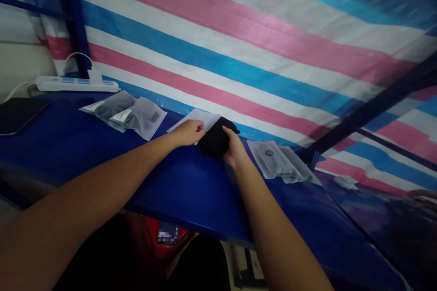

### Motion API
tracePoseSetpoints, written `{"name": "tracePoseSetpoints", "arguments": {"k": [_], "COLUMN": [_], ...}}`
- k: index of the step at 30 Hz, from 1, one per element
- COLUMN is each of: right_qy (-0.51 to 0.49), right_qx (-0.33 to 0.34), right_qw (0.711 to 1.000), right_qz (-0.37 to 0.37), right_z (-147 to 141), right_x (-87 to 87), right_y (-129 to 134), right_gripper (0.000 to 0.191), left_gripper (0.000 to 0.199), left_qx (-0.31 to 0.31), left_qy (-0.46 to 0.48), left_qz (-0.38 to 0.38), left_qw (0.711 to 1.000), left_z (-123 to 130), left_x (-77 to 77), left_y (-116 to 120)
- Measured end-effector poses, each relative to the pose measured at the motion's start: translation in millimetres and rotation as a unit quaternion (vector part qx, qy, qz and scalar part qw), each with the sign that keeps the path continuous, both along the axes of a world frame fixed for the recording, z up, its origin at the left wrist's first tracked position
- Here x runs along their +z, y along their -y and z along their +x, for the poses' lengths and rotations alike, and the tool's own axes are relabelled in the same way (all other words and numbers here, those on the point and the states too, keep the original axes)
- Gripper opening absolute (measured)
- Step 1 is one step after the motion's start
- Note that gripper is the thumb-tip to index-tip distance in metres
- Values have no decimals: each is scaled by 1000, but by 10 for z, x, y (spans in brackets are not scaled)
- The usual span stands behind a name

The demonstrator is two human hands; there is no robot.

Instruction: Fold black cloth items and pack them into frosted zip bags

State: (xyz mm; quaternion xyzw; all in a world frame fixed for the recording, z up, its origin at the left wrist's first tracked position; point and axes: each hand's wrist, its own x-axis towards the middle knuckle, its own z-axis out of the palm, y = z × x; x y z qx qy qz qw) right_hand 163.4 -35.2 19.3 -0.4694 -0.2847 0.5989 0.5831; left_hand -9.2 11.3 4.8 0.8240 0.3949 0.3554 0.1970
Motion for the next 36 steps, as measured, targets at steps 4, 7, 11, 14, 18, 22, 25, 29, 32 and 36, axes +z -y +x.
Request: {"name": "tracePoseSetpoints", "arguments": {"k": [4,7,11,14,18,22,25,29,32,36], "right_qy": [7,5,4,9,13,18,26,29,30,27], "right_qx": [-8,-16,-21,-28,-27,-26,-34,-32,-33,-29], "right_qw": [1000,1000,1000,999,999,999,999,999,999,999], "right_qz": [5,7,9,12,13,14,9,8,1,2], "right_z": [-3,-1,10,20,34,41,34,23,24,27], "right_x": [-14,-24,-45,-57,-73,-87,-78,-58,-57,-65], "right_y": [-10,-18,-34,-43,-54,-62,-51,-31,-29,-34], "right_gripper": [23,22,21,22,23,23,22,21,21,22], "left_gripper": [20,20,20,22,23,22,22,22,22,21], "left_qx": [8,8,12,8,6,4,3,5,1,-2], "left_qy": [5,2,-6,-8,-13,-21,-30,-35,-35,-33], "left_qz": [-15,-8,1,12,15,20,18,13,12,17], "left_qw": [1000,1000,1000,1000,1000,1000,999,999,999,999], "left_z": [5,6,4,2,3,1,-2,-4,-5,-5], "left_x": [18,26,26,19,6,-4,-1,11,16,18], "left_y": [19,25,28,23,8,0,6,21,28,29]}}
